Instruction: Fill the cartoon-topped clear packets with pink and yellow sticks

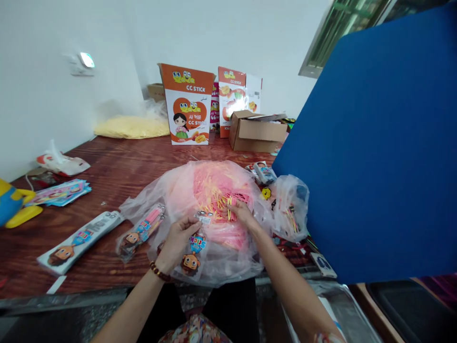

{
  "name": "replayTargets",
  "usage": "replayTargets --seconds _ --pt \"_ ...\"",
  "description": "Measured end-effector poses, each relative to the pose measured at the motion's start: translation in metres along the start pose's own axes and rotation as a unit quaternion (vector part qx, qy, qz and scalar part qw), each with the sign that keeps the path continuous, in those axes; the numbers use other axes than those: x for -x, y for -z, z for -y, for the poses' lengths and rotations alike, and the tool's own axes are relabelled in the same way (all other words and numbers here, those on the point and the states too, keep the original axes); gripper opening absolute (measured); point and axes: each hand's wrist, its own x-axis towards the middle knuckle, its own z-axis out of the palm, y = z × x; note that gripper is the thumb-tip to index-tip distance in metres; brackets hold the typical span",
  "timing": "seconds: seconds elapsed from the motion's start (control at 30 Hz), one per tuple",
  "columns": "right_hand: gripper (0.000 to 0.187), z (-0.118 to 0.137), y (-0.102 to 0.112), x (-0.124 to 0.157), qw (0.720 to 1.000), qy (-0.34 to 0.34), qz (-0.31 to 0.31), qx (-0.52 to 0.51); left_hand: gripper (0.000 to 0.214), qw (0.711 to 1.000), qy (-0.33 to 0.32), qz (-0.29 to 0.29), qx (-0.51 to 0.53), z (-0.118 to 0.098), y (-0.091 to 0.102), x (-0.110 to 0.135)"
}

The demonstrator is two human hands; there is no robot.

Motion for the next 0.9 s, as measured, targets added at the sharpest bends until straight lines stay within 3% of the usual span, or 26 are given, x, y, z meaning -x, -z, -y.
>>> replayTargets --seconds 0.1,0.27,0.43,0.57,0.67,0.77,0.9 --pt "0.031 0.003 -0.003 0.006 0.994 -0.056 0.000 -0.093 0.026 1.000 0.003 -0.003 -0.020 0.003 0.005 0.002" --pt "0.032 0.019 -0.012 0.018 0.991 -0.034 0.028 -0.130 0.026 0.998 0.015 0.027 -0.051 0.002 0.007 0.001" --pt "0.029 0.040 -0.027 0.037 0.994 0.067 0.077 0.036 0.025 0.992 0.001 0.042 -0.118 -0.005 0.002 -0.006" --pt "0.026 0.055 -0.039 0.054 0.961 0.150 0.100 0.208 0.023 0.987 -0.012 0.065 -0.145 -0.010 0.001 -0.008" --pt "0.025 0.058 -0.047 0.060 0.933 0.204 0.119 0.272 0.023 0.981 -0.017 0.080 -0.178 -0.011 0.003 -0.007" --pt "0.024 0.059 -0.052 0.062 0.919 0.218 0.140 0.298 0.024 0.974 -0.019 0.083 -0.211 -0.011 0.005 -0.005" --pt "0.023 0.065 -0.050 0.065 0.924 0.187 0.170 0.288 0.026 0.967 -0.038 0.102 -0.228 -0.008 0.010 -0.002"
